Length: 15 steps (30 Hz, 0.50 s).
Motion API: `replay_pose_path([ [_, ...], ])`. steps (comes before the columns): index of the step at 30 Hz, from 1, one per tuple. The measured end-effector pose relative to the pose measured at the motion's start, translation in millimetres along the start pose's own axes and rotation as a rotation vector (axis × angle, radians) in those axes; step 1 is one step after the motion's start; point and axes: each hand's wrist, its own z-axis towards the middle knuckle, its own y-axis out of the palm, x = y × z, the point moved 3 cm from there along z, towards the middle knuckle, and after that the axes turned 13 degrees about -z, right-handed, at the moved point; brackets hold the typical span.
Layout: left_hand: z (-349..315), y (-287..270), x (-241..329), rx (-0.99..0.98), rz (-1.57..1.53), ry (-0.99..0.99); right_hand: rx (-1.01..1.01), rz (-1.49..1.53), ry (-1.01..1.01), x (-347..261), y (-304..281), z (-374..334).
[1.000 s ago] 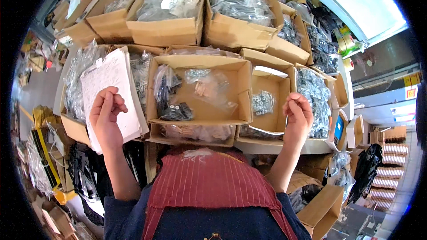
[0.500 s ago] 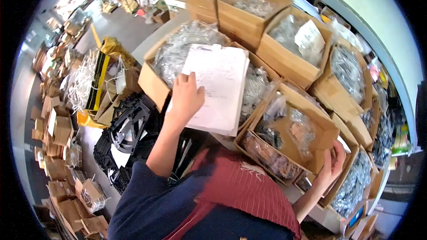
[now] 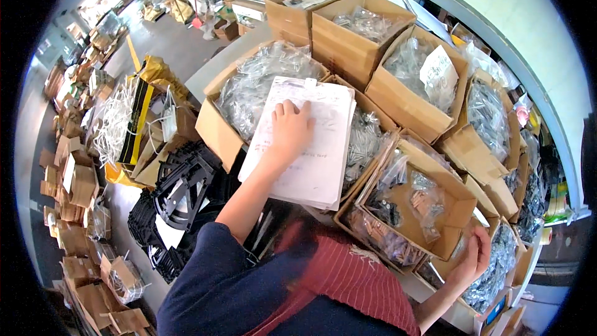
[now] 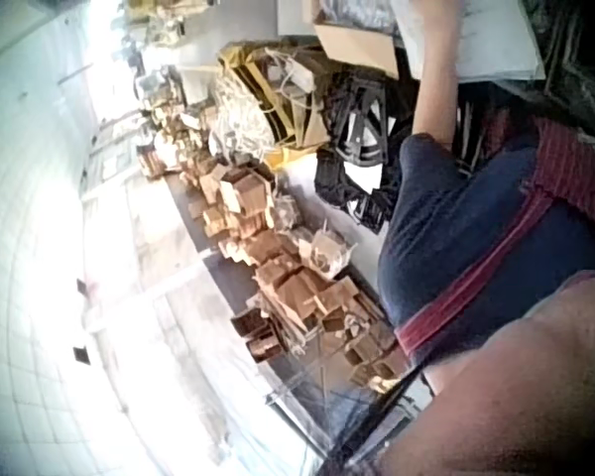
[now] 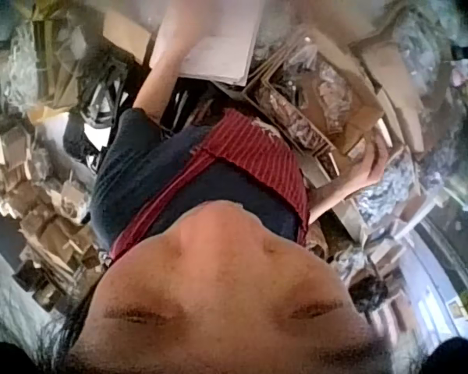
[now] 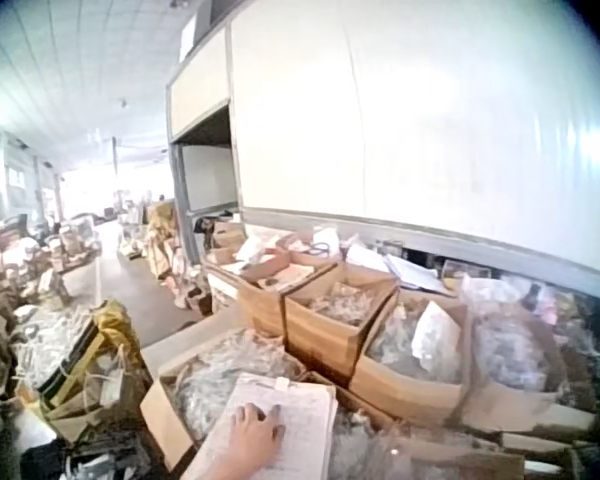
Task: The person sorts small hardware components, including screws and black plastic caps, from cardboard boxes into clear plastic bags. They handle the items one by one, placing them into bags and occasionally checking a document on the table.
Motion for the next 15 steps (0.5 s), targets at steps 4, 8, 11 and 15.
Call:
replay_pose_path([
  [4, -0.8, 7.7, 7.7, 0.05, 0.055, 0.021, -0.082, -0.02, -0.076, -27.0, 14.8, 8.3],
  [8, -5.3, 12.7, 6.0, 0.067, 0.119, 0.074, -0.145, -0.094, -0.105, -47.0, 34.0, 16.8],
  [11, -1.3, 17.0, 10.2, 0.033, 0.142, 0.067, -0.326, -0.152, -0.126, -70.0, 51.4, 23.5],
  [15, -2.3, 21.6, 1.9, 0.007, 0.202, 0.065, -0.551, -0.243, -0.397, -73.3, 79.9, 34.9],
])
